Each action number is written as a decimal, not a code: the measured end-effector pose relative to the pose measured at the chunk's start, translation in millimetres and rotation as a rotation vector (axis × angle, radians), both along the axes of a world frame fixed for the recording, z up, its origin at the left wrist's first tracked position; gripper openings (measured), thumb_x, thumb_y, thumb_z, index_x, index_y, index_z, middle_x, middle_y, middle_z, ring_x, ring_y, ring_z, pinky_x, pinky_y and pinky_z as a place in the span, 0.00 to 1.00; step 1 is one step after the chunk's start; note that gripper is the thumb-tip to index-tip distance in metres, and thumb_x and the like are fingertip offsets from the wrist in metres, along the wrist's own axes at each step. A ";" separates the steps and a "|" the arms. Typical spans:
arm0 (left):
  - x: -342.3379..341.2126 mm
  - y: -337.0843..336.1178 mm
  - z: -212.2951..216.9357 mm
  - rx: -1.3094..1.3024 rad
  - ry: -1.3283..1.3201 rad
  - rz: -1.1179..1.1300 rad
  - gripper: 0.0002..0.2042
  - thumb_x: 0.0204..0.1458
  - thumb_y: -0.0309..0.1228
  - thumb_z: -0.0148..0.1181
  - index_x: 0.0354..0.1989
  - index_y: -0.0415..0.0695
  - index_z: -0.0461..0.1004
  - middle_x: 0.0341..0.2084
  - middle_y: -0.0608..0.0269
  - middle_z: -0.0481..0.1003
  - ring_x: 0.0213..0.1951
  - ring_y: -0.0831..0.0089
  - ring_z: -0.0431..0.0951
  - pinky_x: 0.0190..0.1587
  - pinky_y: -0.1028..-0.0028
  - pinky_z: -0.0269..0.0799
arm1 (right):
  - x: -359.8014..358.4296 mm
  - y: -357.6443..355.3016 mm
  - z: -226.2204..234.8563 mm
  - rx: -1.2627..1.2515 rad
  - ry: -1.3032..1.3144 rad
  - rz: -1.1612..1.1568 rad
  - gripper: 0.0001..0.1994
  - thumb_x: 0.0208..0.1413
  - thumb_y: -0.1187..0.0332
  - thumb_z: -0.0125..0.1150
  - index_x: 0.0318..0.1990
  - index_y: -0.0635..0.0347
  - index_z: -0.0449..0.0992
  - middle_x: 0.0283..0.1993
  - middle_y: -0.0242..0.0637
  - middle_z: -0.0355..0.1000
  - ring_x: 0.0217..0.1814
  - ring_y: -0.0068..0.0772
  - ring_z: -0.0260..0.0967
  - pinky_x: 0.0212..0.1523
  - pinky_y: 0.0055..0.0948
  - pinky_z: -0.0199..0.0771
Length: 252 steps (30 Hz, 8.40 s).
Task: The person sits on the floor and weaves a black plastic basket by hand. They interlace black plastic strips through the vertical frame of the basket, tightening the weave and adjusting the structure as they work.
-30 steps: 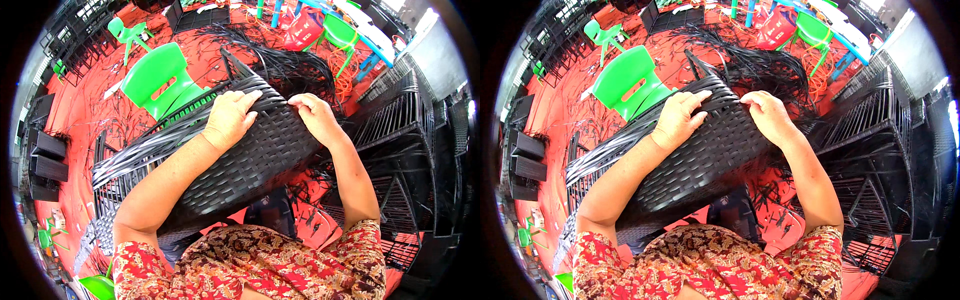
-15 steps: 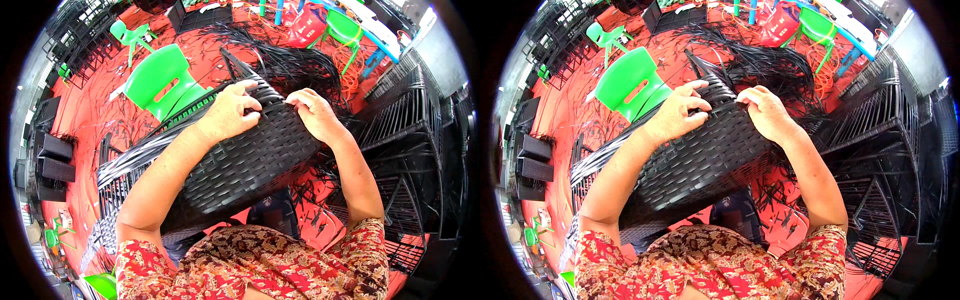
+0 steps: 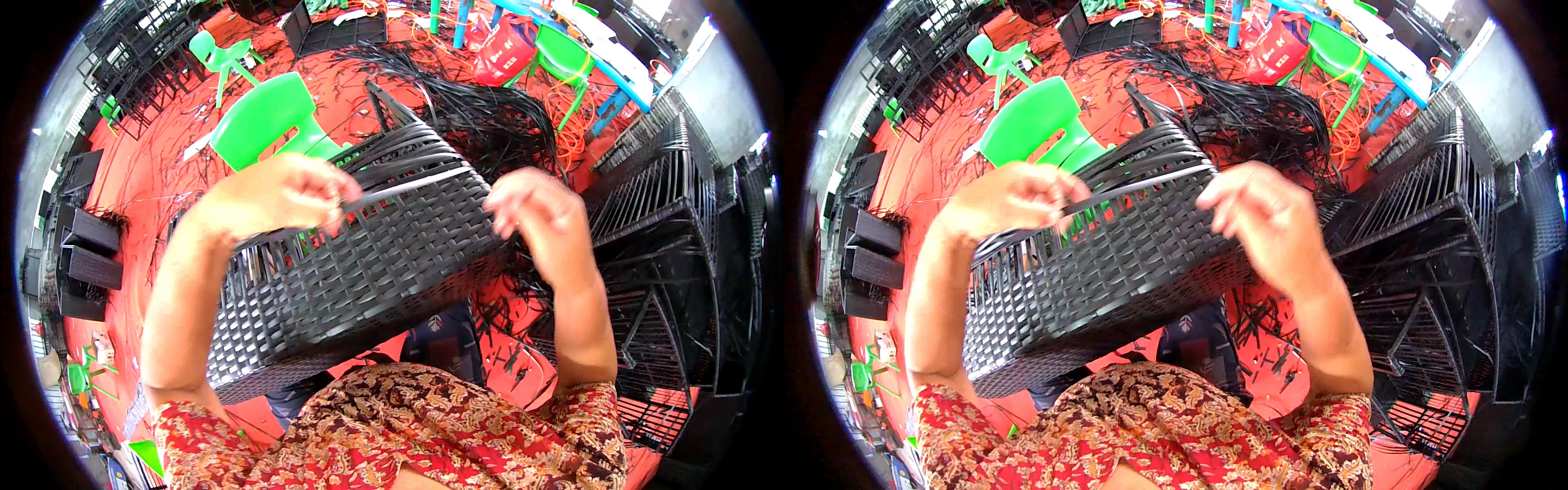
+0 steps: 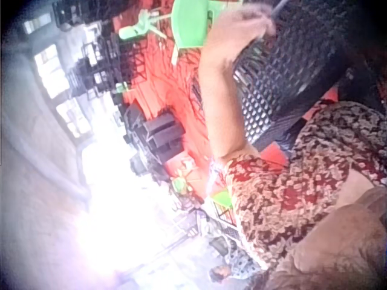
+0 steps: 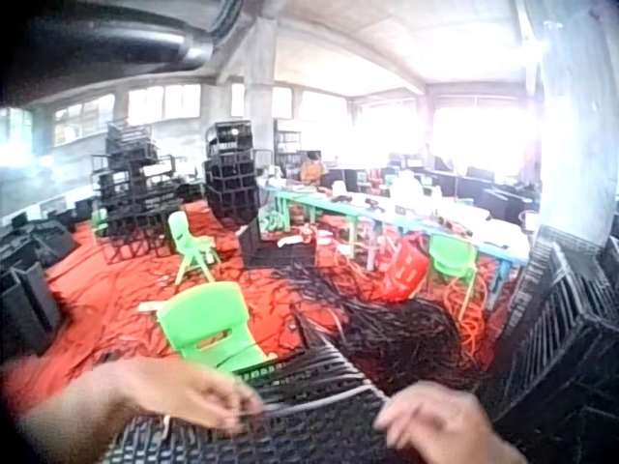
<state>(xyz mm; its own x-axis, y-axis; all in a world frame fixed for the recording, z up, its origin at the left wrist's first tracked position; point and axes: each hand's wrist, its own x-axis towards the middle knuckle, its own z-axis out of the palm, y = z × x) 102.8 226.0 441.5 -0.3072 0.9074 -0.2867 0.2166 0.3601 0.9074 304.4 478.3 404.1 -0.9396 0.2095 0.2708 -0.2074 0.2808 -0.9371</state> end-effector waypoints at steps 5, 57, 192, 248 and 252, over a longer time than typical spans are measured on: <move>37.1 -55.7 49.0 -0.098 -0.331 0.196 0.12 0.51 0.31 0.59 0.37 0.34 0.73 0.18 0.57 0.75 0.12 0.80 0.69 0.12 0.83 0.62 | 9.8 -85.2 -15.6 -0.253 -0.181 0.508 0.16 0.57 0.71 0.54 0.54 0.61 0.67 0.47 0.35 0.67 0.37 0.21 0.67 0.35 0.19 0.69; 38.2 96.1 -11.0 0.318 0.084 0.246 0.09 0.58 0.37 0.53 0.32 0.47 0.75 0.14 0.76 0.64 0.14 0.89 0.57 0.15 0.86 0.50 | -47.2 31.4 50.6 0.679 0.451 -0.117 0.08 0.56 0.68 0.56 0.39 0.62 0.75 0.35 0.36 0.74 0.37 0.31 0.72 0.43 0.28 0.69; 58.0 41.0 -106.7 0.234 1.140 0.071 0.10 0.41 0.27 0.59 0.34 0.41 0.79 0.59 0.36 0.58 0.58 0.49 0.63 0.63 0.55 0.43 | -14.6 55.5 -175.9 -0.928 0.086 -0.029 0.12 0.58 0.67 0.56 0.22 0.54 0.67 0.20 0.17 0.55 0.20 0.09 0.47 0.21 0.14 0.45; 68.6 84.7 -82.7 0.157 0.991 0.119 0.13 0.39 0.15 0.54 0.35 0.38 0.75 0.56 0.40 0.62 0.56 0.51 0.65 0.58 0.60 0.58 | -46.5 9.8 -141.4 -0.563 -0.089 0.312 0.12 0.51 0.69 0.64 0.42 0.61 0.77 0.23 0.23 0.64 0.26 0.13 0.59 0.27 0.17 0.61; 59.6 65.5 -87.9 0.393 0.820 0.424 0.12 0.44 0.14 0.49 0.35 0.39 0.76 0.56 0.44 0.63 0.57 0.56 0.65 0.60 0.64 0.57 | -48.5 13.1 -142.9 -0.620 -0.170 0.375 0.11 0.53 0.68 0.62 0.42 0.61 0.76 0.24 0.20 0.64 0.25 0.10 0.57 0.25 0.15 0.57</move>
